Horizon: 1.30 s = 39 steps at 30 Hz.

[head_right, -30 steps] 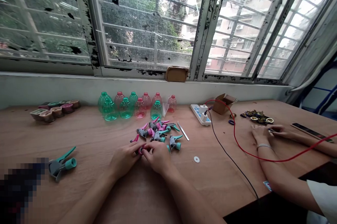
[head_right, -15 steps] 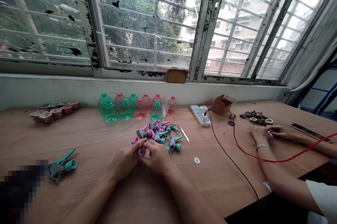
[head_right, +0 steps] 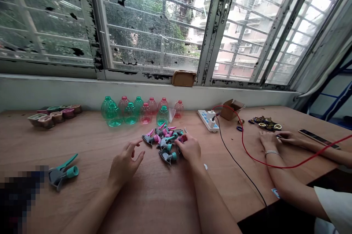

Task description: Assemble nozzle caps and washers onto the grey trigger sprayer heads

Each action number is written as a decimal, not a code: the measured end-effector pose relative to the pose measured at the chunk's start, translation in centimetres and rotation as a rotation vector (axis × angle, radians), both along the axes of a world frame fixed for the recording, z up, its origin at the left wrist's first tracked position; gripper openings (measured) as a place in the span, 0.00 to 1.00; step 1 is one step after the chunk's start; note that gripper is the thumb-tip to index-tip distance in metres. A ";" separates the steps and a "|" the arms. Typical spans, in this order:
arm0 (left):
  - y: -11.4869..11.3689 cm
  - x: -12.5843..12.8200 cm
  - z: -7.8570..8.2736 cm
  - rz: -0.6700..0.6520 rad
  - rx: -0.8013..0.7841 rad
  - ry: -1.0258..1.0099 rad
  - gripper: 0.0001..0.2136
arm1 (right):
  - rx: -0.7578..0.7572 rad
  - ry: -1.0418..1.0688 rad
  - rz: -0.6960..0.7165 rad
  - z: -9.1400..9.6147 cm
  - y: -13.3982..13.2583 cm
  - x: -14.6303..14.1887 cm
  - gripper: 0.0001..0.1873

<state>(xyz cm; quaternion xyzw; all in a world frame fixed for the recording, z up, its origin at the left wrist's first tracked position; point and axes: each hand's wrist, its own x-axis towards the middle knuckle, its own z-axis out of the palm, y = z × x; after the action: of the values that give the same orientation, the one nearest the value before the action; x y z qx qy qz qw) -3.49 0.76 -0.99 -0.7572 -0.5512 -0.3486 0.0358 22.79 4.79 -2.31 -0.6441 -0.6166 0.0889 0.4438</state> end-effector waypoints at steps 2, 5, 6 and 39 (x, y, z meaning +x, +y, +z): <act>0.0 -0.1 0.1 0.021 -0.018 0.005 0.15 | -0.057 -0.035 0.030 -0.4 0.2 0.2 0.13; 0.0 -0.3 0.3 0.068 -0.049 0.015 0.14 | -0.087 -0.041 0.049 -0.6 0.3 0.4 0.17; 0.0 -0.5 0.4 0.091 -0.054 0.019 0.13 | -0.091 -0.032 0.038 -0.4 0.3 0.6 0.19; 3.0 -5.6 2.8 0.236 -0.244 -0.484 0.15 | -0.656 -0.224 0.423 1.0 -7.4 2.0 0.05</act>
<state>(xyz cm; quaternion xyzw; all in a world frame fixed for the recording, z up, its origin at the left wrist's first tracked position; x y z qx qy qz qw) -9.10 3.78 1.79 -0.5814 -0.6658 -0.4437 -0.1476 24.82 -2.64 -1.30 -0.6164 -0.7189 0.2994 0.1166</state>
